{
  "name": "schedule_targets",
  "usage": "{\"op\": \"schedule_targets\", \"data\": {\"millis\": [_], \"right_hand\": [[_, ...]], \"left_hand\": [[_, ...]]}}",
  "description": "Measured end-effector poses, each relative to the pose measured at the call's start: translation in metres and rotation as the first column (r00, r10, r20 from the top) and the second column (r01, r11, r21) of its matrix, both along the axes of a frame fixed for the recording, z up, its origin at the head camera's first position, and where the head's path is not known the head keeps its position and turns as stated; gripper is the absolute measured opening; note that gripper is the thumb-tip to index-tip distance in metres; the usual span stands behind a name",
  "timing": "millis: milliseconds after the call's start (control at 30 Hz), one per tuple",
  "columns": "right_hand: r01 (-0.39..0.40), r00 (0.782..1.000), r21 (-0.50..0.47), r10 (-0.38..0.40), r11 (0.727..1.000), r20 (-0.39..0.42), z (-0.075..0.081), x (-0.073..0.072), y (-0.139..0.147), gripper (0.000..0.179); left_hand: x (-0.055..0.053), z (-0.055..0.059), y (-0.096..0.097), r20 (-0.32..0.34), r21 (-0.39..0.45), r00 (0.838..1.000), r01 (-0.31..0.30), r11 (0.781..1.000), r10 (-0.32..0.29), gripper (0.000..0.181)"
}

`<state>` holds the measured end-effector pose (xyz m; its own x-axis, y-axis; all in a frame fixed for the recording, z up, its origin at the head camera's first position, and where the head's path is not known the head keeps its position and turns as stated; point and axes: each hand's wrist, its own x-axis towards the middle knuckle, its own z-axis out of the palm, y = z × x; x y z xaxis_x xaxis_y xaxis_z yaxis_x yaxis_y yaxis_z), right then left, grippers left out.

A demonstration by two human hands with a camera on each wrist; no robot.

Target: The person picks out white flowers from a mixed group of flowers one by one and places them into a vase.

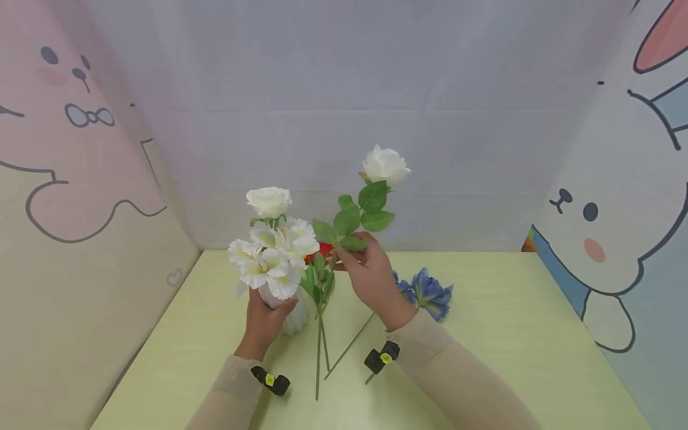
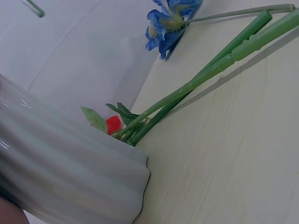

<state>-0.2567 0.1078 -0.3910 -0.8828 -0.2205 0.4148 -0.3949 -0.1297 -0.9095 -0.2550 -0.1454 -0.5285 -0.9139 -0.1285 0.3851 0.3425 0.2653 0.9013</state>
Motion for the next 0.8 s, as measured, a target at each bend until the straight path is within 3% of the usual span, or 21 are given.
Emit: {"op": "schedule_targets", "data": {"millis": [233,467,700,800], "right_hand": [[0.021,0.999,-0.170,-0.029,0.985,-0.043,0.019,-0.001,-0.003,0.010],[0.046,0.995,-0.238,-0.065,0.970,-0.076,0.032,-0.004,-0.005,0.016],[0.093,0.985,-0.305,-0.132,0.948,-0.108,0.038,-0.006,-0.007,0.018],[0.108,0.979,-0.328,-0.159,0.938,-0.131,0.039,-0.007,-0.007,0.014]], "left_hand": [[0.000,0.000,0.000,-0.001,-0.010,1.000,-0.004,1.000,0.004,0.099],[0.001,0.003,0.001,0.011,-0.007,1.000,-0.009,1.000,0.009,0.100],[0.020,0.035,0.009,0.021,-0.003,1.000,0.005,1.000,-0.005,0.093],[0.024,0.040,0.010,0.023,-0.009,1.000,0.006,1.000,-0.006,0.091]]}}
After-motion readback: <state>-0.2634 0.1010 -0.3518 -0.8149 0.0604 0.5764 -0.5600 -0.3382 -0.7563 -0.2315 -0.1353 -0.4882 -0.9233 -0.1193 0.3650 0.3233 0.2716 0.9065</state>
